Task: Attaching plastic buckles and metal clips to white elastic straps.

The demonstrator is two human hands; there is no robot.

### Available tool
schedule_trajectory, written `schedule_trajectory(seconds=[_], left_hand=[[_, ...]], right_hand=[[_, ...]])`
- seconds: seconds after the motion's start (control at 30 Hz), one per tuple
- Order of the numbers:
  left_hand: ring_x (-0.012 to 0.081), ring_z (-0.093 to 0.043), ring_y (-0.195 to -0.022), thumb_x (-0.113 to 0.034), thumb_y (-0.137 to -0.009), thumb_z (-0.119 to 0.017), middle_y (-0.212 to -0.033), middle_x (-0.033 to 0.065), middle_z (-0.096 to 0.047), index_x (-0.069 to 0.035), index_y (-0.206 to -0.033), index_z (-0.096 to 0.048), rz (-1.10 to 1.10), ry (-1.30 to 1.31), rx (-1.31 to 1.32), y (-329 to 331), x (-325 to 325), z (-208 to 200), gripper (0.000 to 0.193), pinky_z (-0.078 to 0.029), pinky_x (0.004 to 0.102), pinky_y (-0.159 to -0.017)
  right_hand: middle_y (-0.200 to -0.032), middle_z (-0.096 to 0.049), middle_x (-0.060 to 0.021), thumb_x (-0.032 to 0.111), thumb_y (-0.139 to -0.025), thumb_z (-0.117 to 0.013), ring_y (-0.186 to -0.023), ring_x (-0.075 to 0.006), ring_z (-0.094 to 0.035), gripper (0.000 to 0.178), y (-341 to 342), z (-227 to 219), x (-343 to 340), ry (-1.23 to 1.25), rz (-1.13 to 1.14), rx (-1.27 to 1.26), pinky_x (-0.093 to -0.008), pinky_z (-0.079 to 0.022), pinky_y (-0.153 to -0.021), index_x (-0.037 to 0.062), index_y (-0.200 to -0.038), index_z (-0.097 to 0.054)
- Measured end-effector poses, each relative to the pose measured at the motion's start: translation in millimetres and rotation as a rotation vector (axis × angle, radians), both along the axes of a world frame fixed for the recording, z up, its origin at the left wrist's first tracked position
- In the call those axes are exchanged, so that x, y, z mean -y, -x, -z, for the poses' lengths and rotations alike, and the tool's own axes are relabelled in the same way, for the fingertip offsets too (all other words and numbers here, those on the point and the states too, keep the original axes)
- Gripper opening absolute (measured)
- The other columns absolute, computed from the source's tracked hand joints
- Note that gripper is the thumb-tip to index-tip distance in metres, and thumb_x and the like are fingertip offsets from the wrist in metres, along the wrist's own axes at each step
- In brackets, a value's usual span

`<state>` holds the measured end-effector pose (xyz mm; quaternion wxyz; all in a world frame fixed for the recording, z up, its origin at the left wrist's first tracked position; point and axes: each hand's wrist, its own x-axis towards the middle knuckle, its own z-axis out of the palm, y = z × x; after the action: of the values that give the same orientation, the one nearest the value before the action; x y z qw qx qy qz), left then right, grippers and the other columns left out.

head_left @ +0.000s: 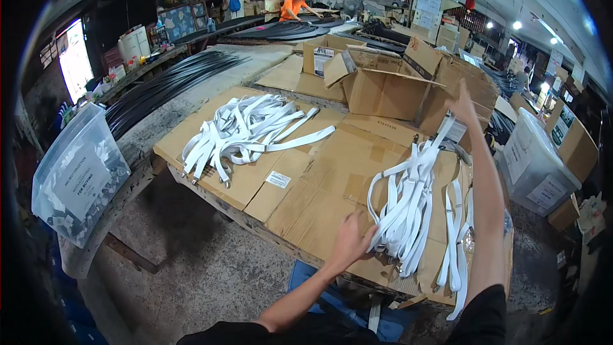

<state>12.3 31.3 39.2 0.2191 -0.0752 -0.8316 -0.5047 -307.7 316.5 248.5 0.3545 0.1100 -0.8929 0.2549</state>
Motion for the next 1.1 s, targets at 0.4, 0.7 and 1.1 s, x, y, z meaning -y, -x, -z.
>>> schedule_trajectory(seconds=[0.4,0.7,1.1], left_hand=[[0.0351,-0.014,-0.136,-0.016,-0.073,-0.066,-0.146,0.0165,-0.021,-0.006,-0.135,-0.033,0.008,0.559,0.306,-76.5,95.3,66.2,0.071,-0.016,0.0617,-0.103],[0.0350,-0.009,-0.138,-0.011,-0.071,-0.066,-0.149,0.0155,-0.013,-0.006,-0.140,-0.027,0.105,0.611,0.330,-63.3,90.3,67.5,0.079,-0.014,0.0643,-0.102],[0.0323,-0.011,-0.138,-0.014,-0.074,-0.066,-0.149,0.0141,-0.014,-0.007,-0.139,-0.029,0.110,0.598,0.375,-64.8,93.8,53.7,0.075,-0.015,0.0616,-0.103]], right_hand=[[-0.089,-0.066,-0.0176,0.022,-0.080,-0.057,-0.089,-0.0319,-0.063,0.026,-238.7,226.6,-204.2,0.231,0.814,0.288,-0.0394,-0.048,-0.078,0.0017,-0.095,-0.064],[-0.106,-0.062,-0.0165,0.023,-0.075,-0.065,-0.101,-0.0312,-0.058,0.038,-254.6,288.0,-255.2,0.335,0.948,0.350,-0.0385,-0.044,-0.086,0.0059,-0.108,-0.057],[-0.071,-0.059,-0.0071,0.008,-0.075,-0.062,-0.063,-0.0143,-0.058,0.034,-278.5,259.4,-260.7,1.043,0.699,0.363,-0.0275,-0.048,-0.055,0.0026,-0.108,-0.054]])
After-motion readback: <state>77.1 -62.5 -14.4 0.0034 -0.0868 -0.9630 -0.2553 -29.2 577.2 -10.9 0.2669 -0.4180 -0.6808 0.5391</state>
